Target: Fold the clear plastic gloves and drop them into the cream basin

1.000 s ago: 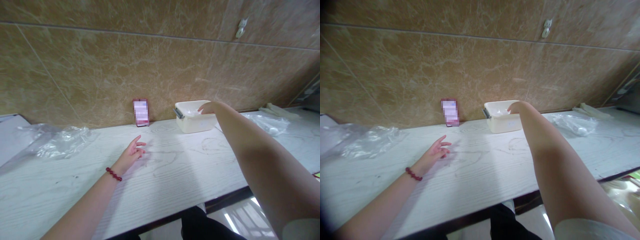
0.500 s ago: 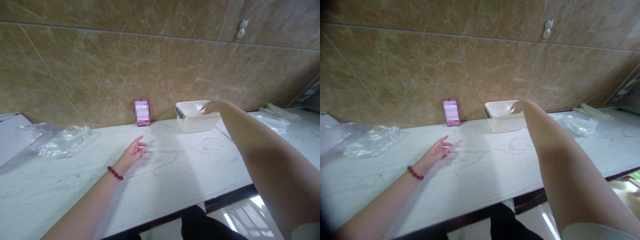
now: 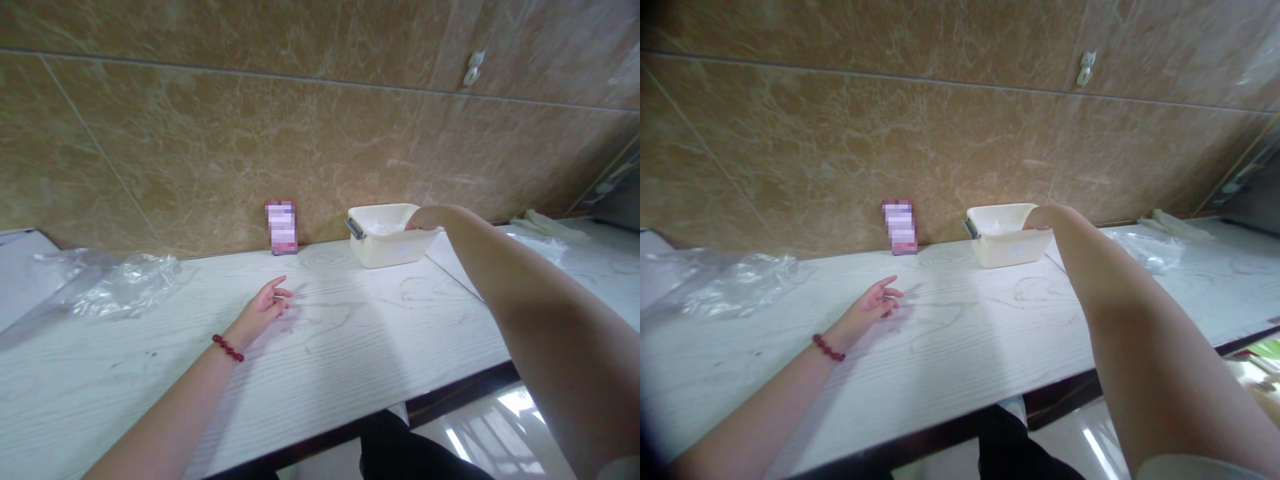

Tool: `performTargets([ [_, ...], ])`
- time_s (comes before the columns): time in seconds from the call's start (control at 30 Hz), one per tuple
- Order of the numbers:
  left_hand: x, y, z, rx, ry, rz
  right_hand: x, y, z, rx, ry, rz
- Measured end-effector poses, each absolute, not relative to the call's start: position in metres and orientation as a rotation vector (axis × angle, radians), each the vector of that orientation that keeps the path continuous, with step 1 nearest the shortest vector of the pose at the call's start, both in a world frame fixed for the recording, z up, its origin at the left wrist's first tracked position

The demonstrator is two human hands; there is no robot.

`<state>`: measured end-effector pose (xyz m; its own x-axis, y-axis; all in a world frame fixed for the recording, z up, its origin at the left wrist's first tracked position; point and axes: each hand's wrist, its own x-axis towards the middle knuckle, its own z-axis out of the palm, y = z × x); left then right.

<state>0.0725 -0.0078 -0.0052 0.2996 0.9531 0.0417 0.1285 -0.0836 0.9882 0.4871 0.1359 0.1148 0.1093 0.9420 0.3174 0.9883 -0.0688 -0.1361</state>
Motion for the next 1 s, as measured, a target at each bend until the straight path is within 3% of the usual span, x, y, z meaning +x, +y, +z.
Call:
performTargets([
  [0.17,0.072,-0.007,-0.006,1.49,1.039,0.962,0.485,0.128,0.121,-2.297,-2.034,0.25],
  [0.3,0.073,-0.009,-0.004,1.485,1.045,0.957,0.487,0.111,0.128,-2.315,-1.972,0.415],
  [1.0,0.072,-0.008,-0.006,1.508,1.042,0.949,0.51,0.069,0.12,-2.299,-2.118,-0.223],
])
